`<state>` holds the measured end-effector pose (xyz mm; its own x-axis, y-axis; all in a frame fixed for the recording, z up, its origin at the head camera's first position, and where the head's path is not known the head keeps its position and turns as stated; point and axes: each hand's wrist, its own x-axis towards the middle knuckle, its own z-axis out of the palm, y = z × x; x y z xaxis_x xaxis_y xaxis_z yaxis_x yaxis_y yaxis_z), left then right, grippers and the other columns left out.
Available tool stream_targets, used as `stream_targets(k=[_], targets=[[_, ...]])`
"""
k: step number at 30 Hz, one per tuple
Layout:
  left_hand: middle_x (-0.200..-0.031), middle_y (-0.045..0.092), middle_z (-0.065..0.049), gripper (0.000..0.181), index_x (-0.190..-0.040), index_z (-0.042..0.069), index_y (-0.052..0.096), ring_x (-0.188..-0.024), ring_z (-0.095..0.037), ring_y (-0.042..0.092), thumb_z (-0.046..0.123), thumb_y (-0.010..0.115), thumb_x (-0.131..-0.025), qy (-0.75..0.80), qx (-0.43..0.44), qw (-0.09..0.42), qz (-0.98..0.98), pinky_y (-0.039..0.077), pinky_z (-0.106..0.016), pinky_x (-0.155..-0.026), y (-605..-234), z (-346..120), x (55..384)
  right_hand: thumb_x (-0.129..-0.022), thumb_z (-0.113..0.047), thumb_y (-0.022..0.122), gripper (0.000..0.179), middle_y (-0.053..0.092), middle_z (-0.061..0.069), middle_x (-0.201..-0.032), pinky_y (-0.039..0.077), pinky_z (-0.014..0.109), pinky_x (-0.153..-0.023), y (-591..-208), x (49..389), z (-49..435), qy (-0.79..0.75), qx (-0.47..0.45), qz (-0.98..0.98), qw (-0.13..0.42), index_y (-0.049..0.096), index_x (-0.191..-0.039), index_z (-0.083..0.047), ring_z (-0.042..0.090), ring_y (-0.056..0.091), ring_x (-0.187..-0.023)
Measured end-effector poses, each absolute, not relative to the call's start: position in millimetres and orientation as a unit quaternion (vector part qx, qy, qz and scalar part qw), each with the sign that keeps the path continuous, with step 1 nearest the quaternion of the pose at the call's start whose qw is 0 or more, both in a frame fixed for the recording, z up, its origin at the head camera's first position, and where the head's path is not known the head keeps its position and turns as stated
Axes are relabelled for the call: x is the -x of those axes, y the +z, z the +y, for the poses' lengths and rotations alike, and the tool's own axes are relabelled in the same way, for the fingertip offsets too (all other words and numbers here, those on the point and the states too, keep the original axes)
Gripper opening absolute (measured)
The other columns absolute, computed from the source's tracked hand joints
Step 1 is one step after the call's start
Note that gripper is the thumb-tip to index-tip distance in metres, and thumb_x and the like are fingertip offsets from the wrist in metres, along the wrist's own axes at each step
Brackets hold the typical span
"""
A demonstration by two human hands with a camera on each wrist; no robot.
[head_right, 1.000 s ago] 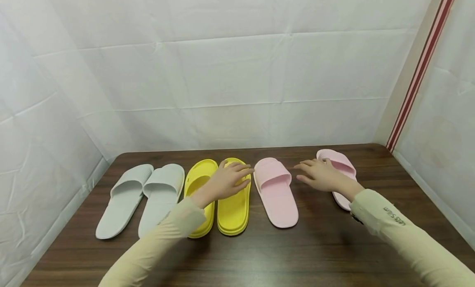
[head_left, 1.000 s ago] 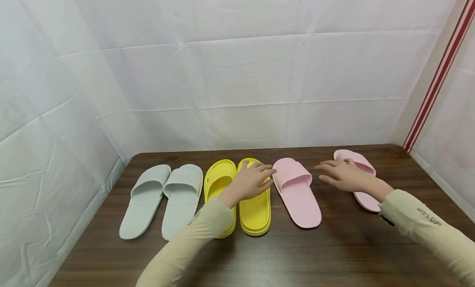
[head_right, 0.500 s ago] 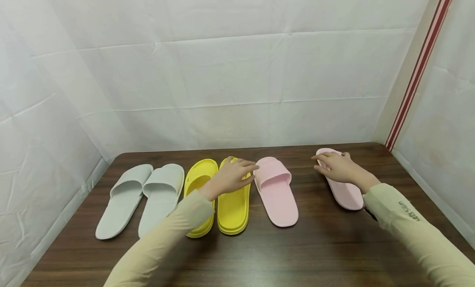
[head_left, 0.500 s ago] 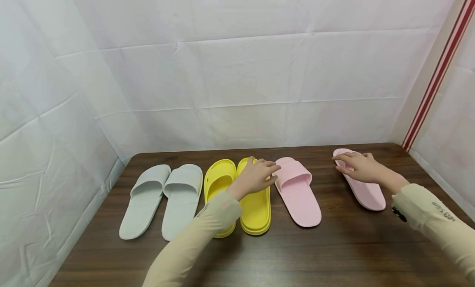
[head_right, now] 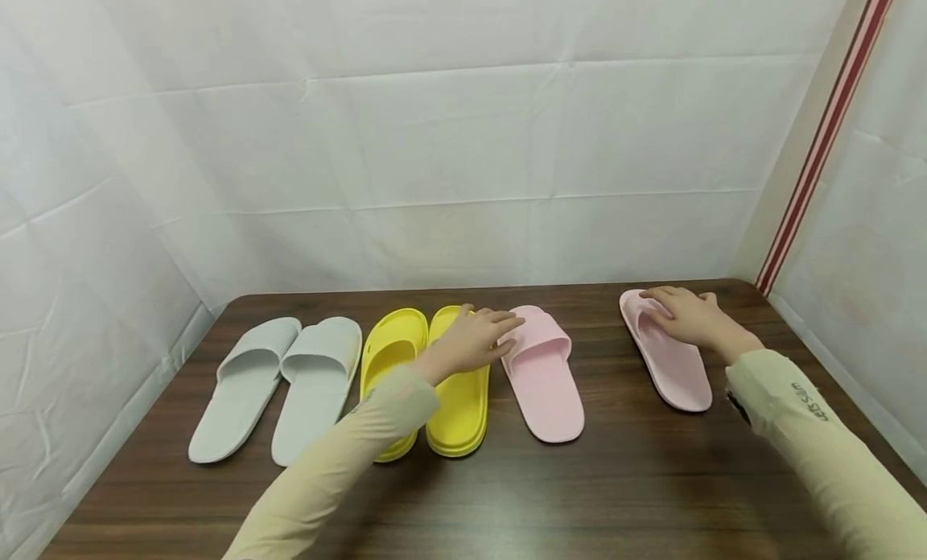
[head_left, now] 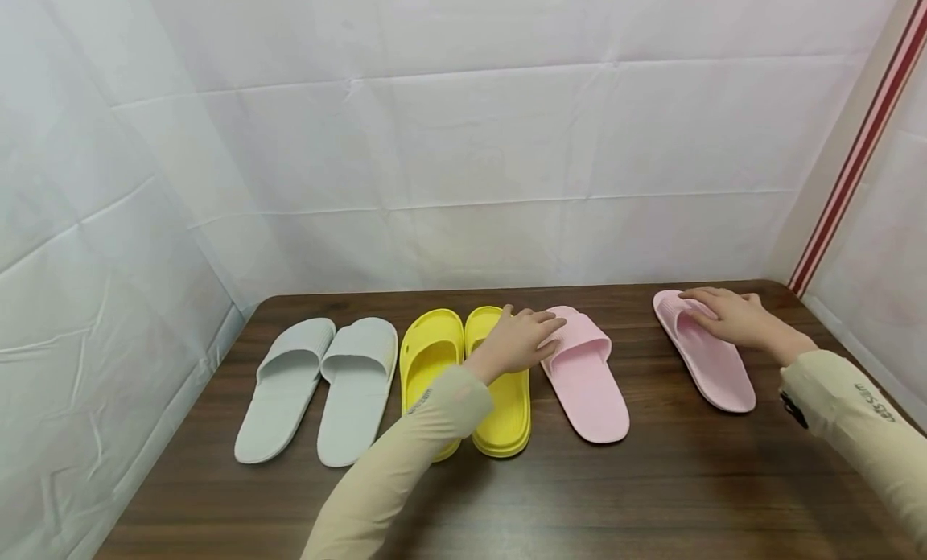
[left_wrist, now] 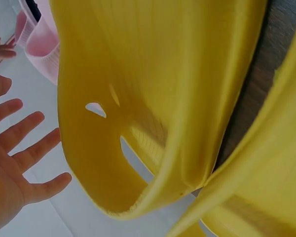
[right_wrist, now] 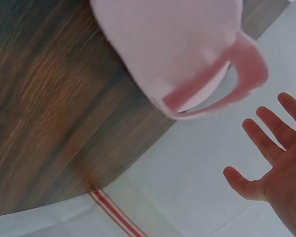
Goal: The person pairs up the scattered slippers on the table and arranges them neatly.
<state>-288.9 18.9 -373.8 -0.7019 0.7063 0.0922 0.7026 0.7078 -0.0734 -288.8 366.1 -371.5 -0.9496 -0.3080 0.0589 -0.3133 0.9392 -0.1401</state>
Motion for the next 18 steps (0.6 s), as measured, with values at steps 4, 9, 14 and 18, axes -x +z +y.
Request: stream_targets(k=[4,9,14,18], targets=[[-0.137,0.044,0.003,0.042,-0.135,0.026,0.037,-0.121,-0.021,0.046,0.038,0.035,-0.095,0.03,0.376,0.048,-0.925,0.028,-0.054,-0.101,-378,25,290,-0.094,-0.036,0.039,0.045,0.041,0.026,-0.132,0.027,0.064,-0.078,-375,294,373,0.068,-0.149,-0.986,0.009,0.042,-0.129,-0.008,0.045,0.038,-0.118],[-0.138,0.042,0.001,0.043,-0.137,0.026,0.035,-0.124,-0.021,0.044,0.037,0.034,-0.095,0.031,0.376,0.041,-0.925,0.027,-0.056,-0.101,-381,29,290,-0.094,-0.039,0.036,0.05,0.039,0.027,-0.133,0.026,0.068,-0.078,-377,300,376,0.072,-0.137,-0.988,0.0,0.038,-0.131,-0.006,0.047,0.038,-0.117],[-0.141,0.039,0.001,0.044,-0.138,0.026,0.033,-0.126,-0.022,0.041,0.036,0.035,-0.095,0.038,0.371,0.022,-0.928,0.025,-0.056,-0.103,-385,33,289,-0.094,-0.04,0.035,0.05,0.037,0.027,-0.134,0.024,0.071,-0.079,-379,303,377,0.071,-0.136,-0.988,-0.012,0.037,-0.131,-0.006,0.049,0.036,-0.117],[-0.14,0.04,0.001,0.044,-0.137,0.026,0.034,-0.125,-0.022,0.042,0.036,0.038,-0.094,0.042,0.375,0.021,-0.926,0.026,-0.056,-0.102,-388,35,290,-0.094,-0.042,0.034,0.051,0.037,0.027,-0.134,0.023,0.072,-0.078,-381,307,376,0.074,-0.134,-0.988,-0.018,0.039,-0.13,-0.007,0.049,0.036,-0.117]])
